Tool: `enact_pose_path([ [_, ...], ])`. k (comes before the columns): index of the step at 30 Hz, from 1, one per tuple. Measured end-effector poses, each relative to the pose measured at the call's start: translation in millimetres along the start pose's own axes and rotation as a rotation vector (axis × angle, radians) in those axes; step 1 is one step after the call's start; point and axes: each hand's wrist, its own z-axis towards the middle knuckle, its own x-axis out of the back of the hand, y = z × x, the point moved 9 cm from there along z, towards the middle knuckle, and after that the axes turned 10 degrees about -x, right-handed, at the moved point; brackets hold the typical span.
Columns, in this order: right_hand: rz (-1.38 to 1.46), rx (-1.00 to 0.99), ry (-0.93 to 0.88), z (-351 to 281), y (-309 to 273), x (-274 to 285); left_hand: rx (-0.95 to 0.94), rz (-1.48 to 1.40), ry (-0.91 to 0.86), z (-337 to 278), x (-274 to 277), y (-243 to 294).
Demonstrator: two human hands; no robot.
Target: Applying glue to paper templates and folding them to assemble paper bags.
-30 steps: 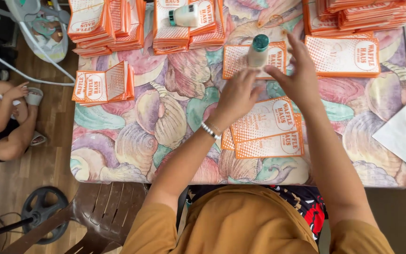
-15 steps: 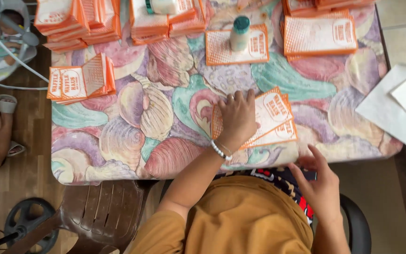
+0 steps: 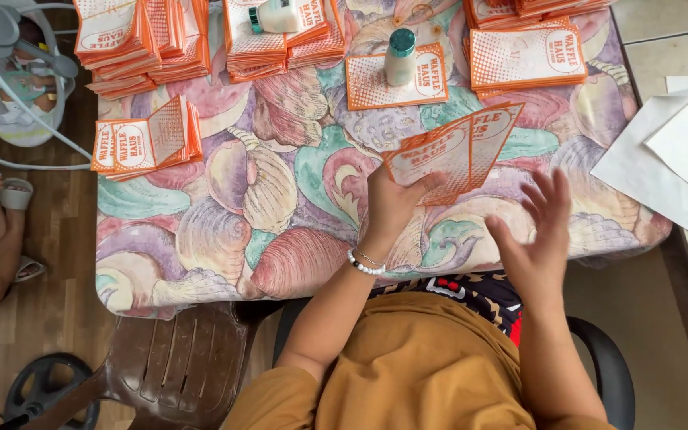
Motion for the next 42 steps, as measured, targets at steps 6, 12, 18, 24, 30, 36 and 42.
enact_pose_path([
  [6,0.255,0.078,-0.088,25,17,-47,-0.128,-0.369,0.115,-30,-9,-14],
  [12,0.37,0.013,-0.078,24,28,-64,-0.222,-0.373,0.126,-34,-12,-14],
  [18,0.425,0.008,-0.207,25,37,-72,-0.447,-0.413,0.029,-31,-8,8],
  [24,0.436,-0.099,-0.195,21,73,-73,-0.385,-0.616,-0.074,-42,-11,0],
  [30,0.383,-0.164,-0.291,24,67,-87,-0.189,-0.471,0.039,-37,20,23],
  [36,0.393,-0.329,-0.237,24,44,-89,-0.081,-0.601,-0.058,-37,24,-24],
  [42,0.431,-0.523,-0.255,19,30,-104,0.014,-0.553,0.036,-40,63,-54],
])
